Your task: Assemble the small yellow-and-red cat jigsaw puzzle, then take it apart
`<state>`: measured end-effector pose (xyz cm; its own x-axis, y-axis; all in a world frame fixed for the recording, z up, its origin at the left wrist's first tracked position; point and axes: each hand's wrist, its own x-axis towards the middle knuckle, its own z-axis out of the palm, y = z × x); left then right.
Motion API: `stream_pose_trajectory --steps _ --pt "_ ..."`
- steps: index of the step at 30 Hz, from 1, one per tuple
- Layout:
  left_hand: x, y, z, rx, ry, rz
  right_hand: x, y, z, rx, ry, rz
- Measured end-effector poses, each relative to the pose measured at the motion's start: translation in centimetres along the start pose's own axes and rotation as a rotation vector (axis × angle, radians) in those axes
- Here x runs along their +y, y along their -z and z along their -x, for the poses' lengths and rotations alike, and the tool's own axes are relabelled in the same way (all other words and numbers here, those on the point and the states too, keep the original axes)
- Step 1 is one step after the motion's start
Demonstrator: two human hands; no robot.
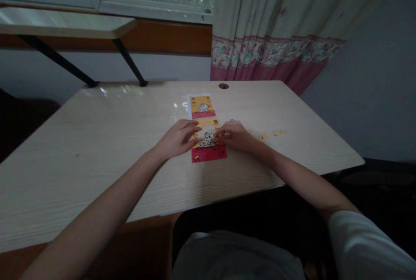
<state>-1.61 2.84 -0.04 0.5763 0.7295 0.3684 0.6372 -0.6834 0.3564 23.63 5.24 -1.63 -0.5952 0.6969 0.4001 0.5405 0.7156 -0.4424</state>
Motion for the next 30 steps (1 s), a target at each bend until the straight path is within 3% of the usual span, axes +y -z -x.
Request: stream_pose_trajectory --steps 20,30 --pt "1.1 -1.4 -0.1 -0.156 -0.172 -0.097 0.4 0.3 0.0 -0.062 0.003 0.049" --pt "1.3 -1.2 -0.3 -0.197 -0.175 -0.148 0.7 0.4 -0.1 -0.084 0.080 0.052"
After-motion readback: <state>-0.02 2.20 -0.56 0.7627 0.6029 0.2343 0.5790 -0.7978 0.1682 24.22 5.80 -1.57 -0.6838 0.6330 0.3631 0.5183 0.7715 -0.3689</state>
